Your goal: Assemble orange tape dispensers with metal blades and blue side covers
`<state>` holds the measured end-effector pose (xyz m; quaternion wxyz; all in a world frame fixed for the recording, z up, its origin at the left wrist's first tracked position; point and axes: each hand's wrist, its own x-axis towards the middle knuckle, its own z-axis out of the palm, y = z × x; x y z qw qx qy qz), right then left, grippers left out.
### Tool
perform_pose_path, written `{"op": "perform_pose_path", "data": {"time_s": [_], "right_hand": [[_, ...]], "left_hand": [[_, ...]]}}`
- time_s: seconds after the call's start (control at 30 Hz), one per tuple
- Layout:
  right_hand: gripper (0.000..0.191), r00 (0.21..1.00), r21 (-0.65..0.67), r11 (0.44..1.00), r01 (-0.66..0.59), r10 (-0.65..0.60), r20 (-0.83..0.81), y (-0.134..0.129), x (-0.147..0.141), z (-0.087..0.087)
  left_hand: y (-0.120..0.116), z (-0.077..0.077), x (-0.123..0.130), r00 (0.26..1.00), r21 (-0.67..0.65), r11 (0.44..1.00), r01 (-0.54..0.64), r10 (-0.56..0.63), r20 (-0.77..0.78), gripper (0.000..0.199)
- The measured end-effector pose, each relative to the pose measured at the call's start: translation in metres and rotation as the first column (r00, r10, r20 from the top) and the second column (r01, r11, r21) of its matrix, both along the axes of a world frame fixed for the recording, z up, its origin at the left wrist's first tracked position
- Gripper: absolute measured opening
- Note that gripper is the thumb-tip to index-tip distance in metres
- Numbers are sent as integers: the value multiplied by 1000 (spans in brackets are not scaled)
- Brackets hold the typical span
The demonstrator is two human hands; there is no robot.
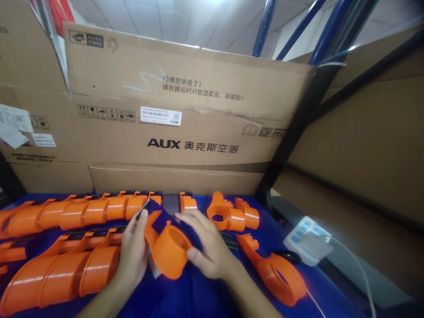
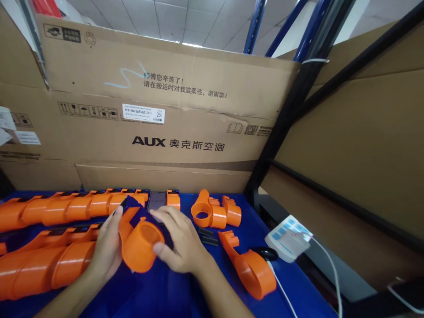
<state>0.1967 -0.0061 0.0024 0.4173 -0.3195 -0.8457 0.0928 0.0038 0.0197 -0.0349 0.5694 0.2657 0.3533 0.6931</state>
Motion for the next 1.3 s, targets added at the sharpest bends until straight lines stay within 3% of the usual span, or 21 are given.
{"op": "perform_pose_path", "data": {"time_s": [0.07, 0.17, 0.3, 0.43, 0.53, 0.6, 0.73, 0.83, 1.0, 1.3], "right_hand": [[83, 997, 134, 991, -15, 4, 82, -2, 4, 1], [79, 987, 230, 973, 8, -45, 152, -3, 3, -3], [72, 992, 269, 956, 114, -124, 18, 0, 2, -7], [56, 937, 80, 953, 291, -267, -226, 6, 9, -3], [44, 781, -109, 897, 429, -429, -454, 13, 17, 3], [48, 658, -191, 837, 513, -526, -539, 19, 25, 7], [63, 528, -242, 634, 735, -758, -383, 30, 47, 10], [62, 528, -205, 561, 802, -827, -196, 36, 57, 5], [60, 562, -118, 558, 821, -827, -6, 43, 52, -8], [56, 598, -13, 598, 801, -800, 58, 46, 39, -20]], "left_hand": [[1, 3, 0, 1000, -21, 1000, -5, 5, 29, 38], [4, 0, -1, 1000, -29, 1000, -3, 4, 28, 41], [8, -5, -3, 994, -53, 993, 102, -104, -31, 56], [6, -3, -5, 945, -54, 950, 307, -311, -103, 67], [6, -4, -7, 954, -55, 961, 271, -276, -118, 66], [8, -7, -9, 969, -49, 979, 196, -201, -142, 57], [8, -12, -9, 965, -20, 983, 185, -185, -186, 40], [3, -13, -5, 941, -19, 970, 243, -241, -237, 33], [-2, -11, -2, 928, -17, 967, 255, -250, -275, 33], [-1, -11, -1, 919, -27, 962, 272, -268, -288, 34]]}}
